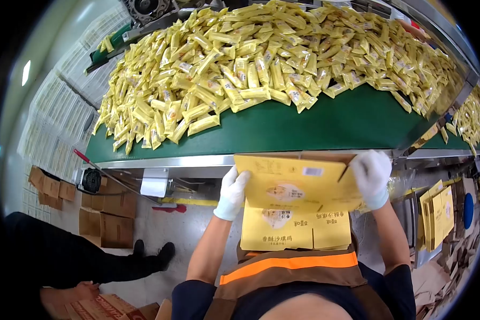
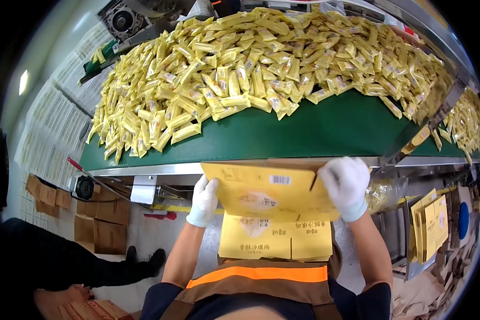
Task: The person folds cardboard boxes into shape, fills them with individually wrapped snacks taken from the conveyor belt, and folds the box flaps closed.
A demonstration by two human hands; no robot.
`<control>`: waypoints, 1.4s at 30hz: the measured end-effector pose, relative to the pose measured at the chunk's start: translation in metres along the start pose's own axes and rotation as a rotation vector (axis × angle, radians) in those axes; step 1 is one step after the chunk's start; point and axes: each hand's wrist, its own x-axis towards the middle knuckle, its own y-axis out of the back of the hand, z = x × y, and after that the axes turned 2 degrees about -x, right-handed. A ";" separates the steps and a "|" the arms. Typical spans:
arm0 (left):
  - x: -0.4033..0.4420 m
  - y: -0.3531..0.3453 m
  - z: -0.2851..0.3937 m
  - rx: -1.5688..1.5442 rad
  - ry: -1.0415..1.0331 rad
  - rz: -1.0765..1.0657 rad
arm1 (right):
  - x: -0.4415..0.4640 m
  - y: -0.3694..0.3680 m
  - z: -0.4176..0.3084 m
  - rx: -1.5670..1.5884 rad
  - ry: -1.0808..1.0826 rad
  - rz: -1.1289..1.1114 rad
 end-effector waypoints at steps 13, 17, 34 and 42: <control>0.022 -0.036 0.090 -0.072 0.383 -1.090 | 0.019 -0.002 -0.066 0.246 0.481 -0.751; 0.016 -0.028 0.099 0.118 0.448 -1.063 | 0.018 0.014 -0.085 -0.079 0.108 -0.314; 0.042 0.020 0.056 1.082 -0.235 -0.410 | -0.266 -0.066 -0.010 0.104 -0.492 -0.512; -0.039 -0.006 -0.028 0.813 -0.446 0.154 | 0.012 0.051 -0.073 1.145 -0.673 -0.640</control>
